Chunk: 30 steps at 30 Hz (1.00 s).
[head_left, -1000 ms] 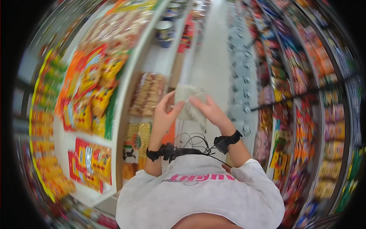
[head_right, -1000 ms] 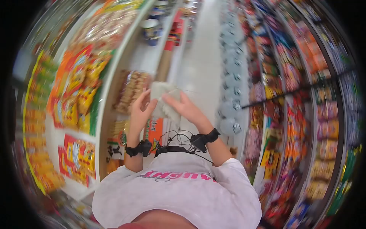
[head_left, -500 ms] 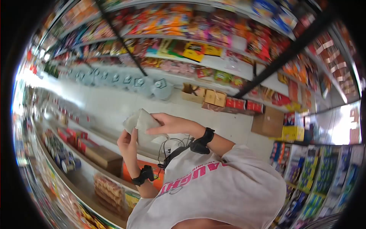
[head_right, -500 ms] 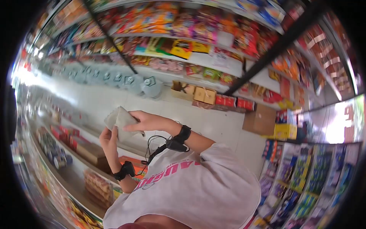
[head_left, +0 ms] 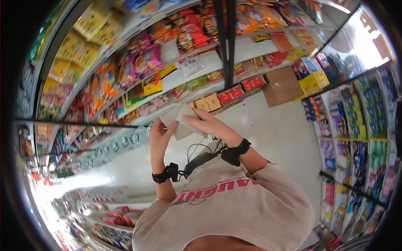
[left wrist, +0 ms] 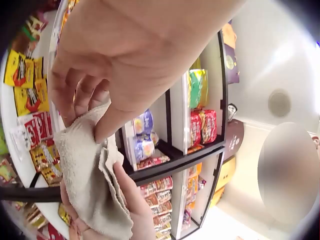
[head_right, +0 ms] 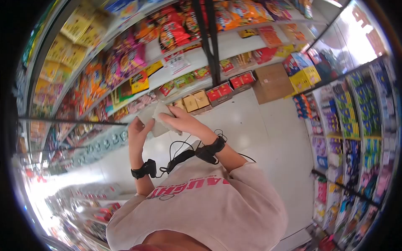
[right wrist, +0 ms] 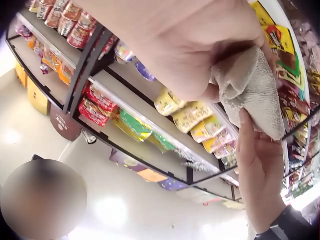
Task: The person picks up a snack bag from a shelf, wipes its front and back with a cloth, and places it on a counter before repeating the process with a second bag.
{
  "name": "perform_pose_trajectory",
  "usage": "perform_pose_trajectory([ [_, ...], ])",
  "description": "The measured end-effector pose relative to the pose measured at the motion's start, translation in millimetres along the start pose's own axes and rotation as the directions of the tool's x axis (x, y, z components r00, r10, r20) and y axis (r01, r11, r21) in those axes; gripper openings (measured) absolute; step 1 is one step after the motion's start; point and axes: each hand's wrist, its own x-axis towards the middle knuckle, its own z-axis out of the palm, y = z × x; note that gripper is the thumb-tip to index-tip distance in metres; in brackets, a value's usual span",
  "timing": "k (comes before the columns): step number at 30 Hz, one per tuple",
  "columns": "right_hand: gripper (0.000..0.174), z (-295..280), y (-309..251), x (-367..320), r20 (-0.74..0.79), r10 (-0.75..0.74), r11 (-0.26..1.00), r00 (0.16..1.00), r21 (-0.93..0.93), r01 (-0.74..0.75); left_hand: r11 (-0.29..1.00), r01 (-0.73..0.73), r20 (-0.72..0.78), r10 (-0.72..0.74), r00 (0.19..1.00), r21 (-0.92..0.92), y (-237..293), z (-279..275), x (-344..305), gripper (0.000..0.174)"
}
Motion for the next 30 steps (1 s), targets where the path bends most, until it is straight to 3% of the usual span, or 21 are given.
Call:
perform_pose_trajectory([
  [4,0.042,-43.0,0.4,7.1,-0.198,-0.047,0.996,0.979,-0.088,0.030,0.997,-0.002,0.231,0.019,0.973,-0.072,1.2,38.6,60.8,0.027],
  [9,0.040,-76.8,-35.1,5.1,-0.359,0.041,0.993,0.932,-0.090,-0.079,0.997,0.026,0.502,0.013,0.865,-0.072,-24.3,73.6,135.7,0.020],
  [10,0.042,-84.1,-36.2,6.9,-0.382,0.027,0.992,0.924,-0.101,-0.071,0.991,-0.059,0.523,0.112,0.845,-0.118,-25.2,86.0,145.5,0.022],
  [14,0.044,-104.1,-36.3,4.3,-0.465,-0.029,0.996,0.885,-0.088,-0.014,0.985,-0.113,0.647,0.004,0.763,0.127,-23.7,120.2,186.7,0.030],
  [16,0.044,-122.7,-19.8,10.4,-0.522,-0.135,0.988,0.843,-0.130,0.077,0.959,-0.141,0.687,-0.071,0.723,0.248,-23.2,145.5,206.8,0.032],
  [19,0.045,-153.8,-20.7,5.8,-0.570,-0.195,0.980,0.798,-0.145,0.135,0.997,-0.044,0.692,-0.009,0.722,0.058,-34.7,192.3,224.9,0.029],
  [22,0.045,-195.4,-21.2,-0.5,-0.621,-0.202,0.979,0.758,-0.140,0.146,0.986,-0.093,0.730,-0.039,0.682,0.139,-32.1,235.4,246.5,0.030],
  [25,0.046,-250.1,-27.1,-15.8,-0.627,-0.158,0.987,0.762,-0.102,0.121,0.999,-0.007,0.756,-0.035,0.654,0.052,-21.9,289.0,257.7,0.031],
  [28,0.045,-309.4,-47.0,-42.5,-0.648,-0.131,0.991,0.750,-0.101,0.086,0.982,0.157,0.744,-0.185,0.642,0.109,-5.8,349.2,270.7,0.033],
  [30,0.045,-360.7,-48.0,-59.5,-0.664,-0.137,0.990,0.735,-0.110,0.085,0.923,0.381,0.741,-0.288,0.606,0.047,-7.9,394.8,283.4,0.034],
])
